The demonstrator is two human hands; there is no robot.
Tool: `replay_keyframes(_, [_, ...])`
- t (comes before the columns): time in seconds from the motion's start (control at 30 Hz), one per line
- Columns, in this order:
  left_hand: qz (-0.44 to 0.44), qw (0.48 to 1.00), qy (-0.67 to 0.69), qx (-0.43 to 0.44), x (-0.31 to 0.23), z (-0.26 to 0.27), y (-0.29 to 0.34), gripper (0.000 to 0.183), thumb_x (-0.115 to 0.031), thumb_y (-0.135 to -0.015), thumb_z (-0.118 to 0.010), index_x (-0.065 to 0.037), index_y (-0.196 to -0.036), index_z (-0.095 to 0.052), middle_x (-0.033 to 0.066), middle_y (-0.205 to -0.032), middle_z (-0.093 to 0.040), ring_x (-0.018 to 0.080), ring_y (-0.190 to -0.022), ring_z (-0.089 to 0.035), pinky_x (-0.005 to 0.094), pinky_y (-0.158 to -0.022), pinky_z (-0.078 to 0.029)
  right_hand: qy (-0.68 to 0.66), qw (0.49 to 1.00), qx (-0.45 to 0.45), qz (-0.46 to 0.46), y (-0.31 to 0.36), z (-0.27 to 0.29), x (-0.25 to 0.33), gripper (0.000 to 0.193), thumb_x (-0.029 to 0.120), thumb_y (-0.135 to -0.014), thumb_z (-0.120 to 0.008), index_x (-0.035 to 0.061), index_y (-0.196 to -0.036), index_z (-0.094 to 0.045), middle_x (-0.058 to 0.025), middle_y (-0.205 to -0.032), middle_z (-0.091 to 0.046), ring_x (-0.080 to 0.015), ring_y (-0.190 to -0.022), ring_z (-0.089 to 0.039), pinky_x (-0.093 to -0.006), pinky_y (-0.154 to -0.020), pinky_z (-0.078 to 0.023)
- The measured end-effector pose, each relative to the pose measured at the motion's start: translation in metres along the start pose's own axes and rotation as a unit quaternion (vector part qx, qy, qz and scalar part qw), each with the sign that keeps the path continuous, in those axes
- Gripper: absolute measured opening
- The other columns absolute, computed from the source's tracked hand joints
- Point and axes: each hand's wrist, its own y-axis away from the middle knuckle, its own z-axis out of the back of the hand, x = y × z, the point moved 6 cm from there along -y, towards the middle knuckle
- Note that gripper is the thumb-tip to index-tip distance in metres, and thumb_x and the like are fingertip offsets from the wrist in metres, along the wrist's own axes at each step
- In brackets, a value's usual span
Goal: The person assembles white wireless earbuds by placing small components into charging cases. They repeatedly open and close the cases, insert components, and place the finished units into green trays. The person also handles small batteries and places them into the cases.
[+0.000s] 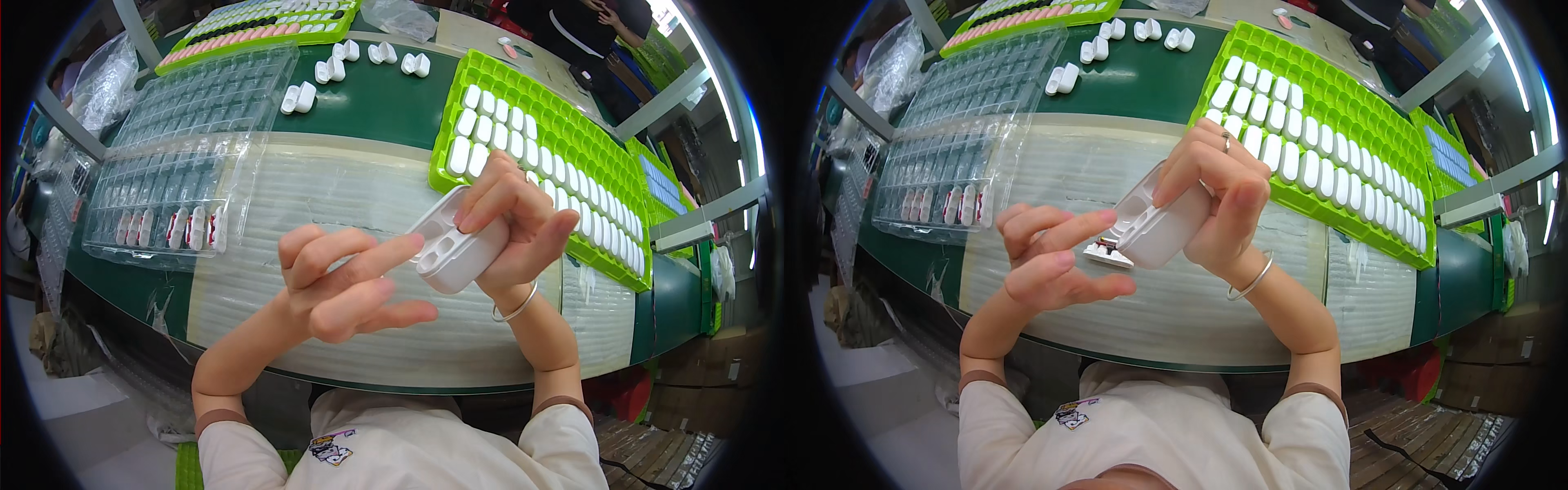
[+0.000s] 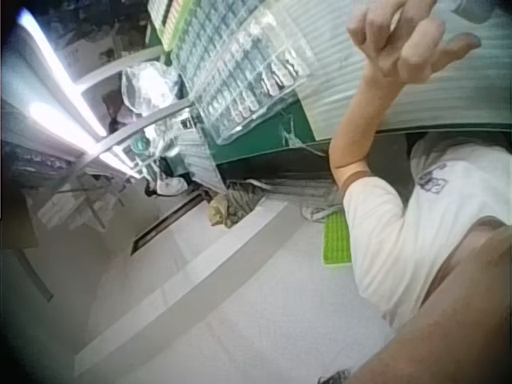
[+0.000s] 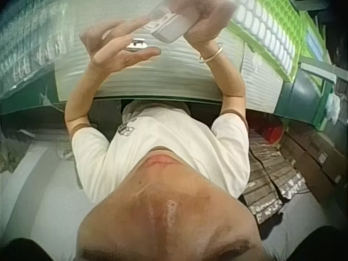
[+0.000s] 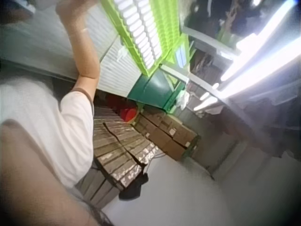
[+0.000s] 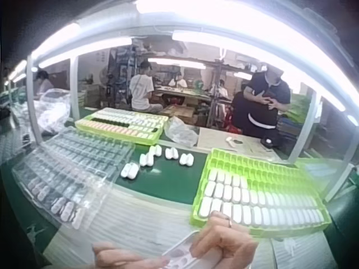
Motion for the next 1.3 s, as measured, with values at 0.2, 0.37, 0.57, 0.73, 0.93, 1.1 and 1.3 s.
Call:
replay_keyframes(0.2, [-0.085, 0.983, -0.134, 0.09, -0.01, -0.013, 0.005, 0.039, -0.027, -0.081, -0.07, -0.016, -0.105, -0.04, -0.0085, -0.085, -0.068, 0.0099, -0.074, -0.045, 0.0276, -0.071, -0.027, 0.057, 0.996, 0.047, -0.056, 0.001, 0.004, 0.013, 0.083, 0.06, -0.09, 0.002, 0.0066, -0.051, -0.048, -0.0032, -0.049, -0.047, -0.015, -0.051, -0.037, -0.027, -0.058, -0.031])
replay_keyframes(0.37, [-0.072, 0.996, -0.043, 0.043, -0.007, -0.014, 0.007, 0.033, -0.01, -0.076, -0.067, -0.018, -0.104, -0.053, -0.0075, -0.079, -0.063, 0.0078, -0.073, -0.05, 0.0288, -0.071, -0.029, 0.159, 0.981, 0.114, 0.002, -0.005, -0.005, 0.026, 0.083, 0.058, -0.092, -0.001, 0.0061, -0.05, -0.05, -0.004, -0.048, -0.045, -0.0164, -0.047, -0.039, -0.0261, -0.053, -0.031])
replay_keyframes(0.57, [-0.007, 0.986, 0.161, -0.034, 0.008, -0.006, -0.001, 0.036, -0.016, -0.068, -0.078, -0.015, -0.096, -0.056, -0.0055, -0.07, -0.054, 0.0116, -0.07, -0.055, 0.0259, -0.062, -0.039, 0.089, 0.991, 0.058, 0.076, -0.003, 0.009, 0.029, 0.073, 0.051, -0.094, -0.011, 0.0074, -0.051, -0.051, -0.0026, -0.05, -0.047, -0.0155, -0.046, -0.04, -0.0264, -0.043, -0.029])
replay_keyframes(0.73, [0.091, 0.969, 0.226, 0.048, 0.026, 0.008, -0.004, 0.028, -0.036, -0.075, -0.073, -0.011, -0.078, -0.061, -0.003, -0.055, -0.049, 0.0132, -0.056, -0.057, 0.0245, -0.052, -0.041, 0.017, 0.993, 0.028, 0.115, 0.001, 0.024, 0.043, 0.076, 0.053, -0.095, -0.009, 0.0069, -0.056, -0.055, -0.0016, -0.052, -0.051, -0.0144, -0.044, -0.038, -0.0255, -0.041, -0.028])
replay_keyframes(0.93, [0.017, 0.995, 0.086, -0.046, -0.01, 0.01, -0.014, 0.029, -0.042, -0.084, -0.063, -0.013, -0.081, -0.064, -0.0025, -0.071, -0.062, 0.0147, -0.071, -0.061, 0.0273, -0.067, -0.044, 0.025, 0.995, 0.018, 0.1, 0.002, 0.017, 0.039, 0.072, 0.048, -0.095, -0.014, 0.0063, -0.055, -0.055, -0.0028, -0.051, -0.05, -0.0148, -0.043, -0.039, -0.0261, -0.04, -0.027])
replay_keyframes(1.1, [-0.052, 0.986, -0.004, 0.156, -0.026, 0.01, -0.005, 0.026, -0.045, -0.093, -0.045, -0.019, -0.089, -0.048, -0.0105, -0.078, -0.063, 0.0101, -0.08, -0.06, 0.038, -0.097, -0.024, 0.077, 0.994, 0.058, 0.043, -0.002, 0.01, 0.024, 0.065, 0.042, -0.094, -0.019, 0.0061, -0.052, -0.052, -0.0041, -0.05, -0.047, -0.0159, -0.044, -0.041, -0.0275, -0.041, -0.029])
replay_keyframes(1.3, [-0.077, 0.989, 0.017, 0.124, -0.021, 0.007, -0.003, 0.026, -0.041, -0.094, -0.047, -0.017, -0.086, -0.052, -0.0098, -0.067, -0.061, 0.0113, -0.085, -0.063, 0.0371, -0.096, -0.027, 0.045, 0.997, 0.034, -0.045, -0.003, 0.01, 0.007, 0.063, 0.039, -0.093, -0.021, 0.0042, -0.05, -0.051, -0.0067, -0.05, -0.05, -0.0176, -0.046, -0.045, -0.0274, -0.044, -0.033])
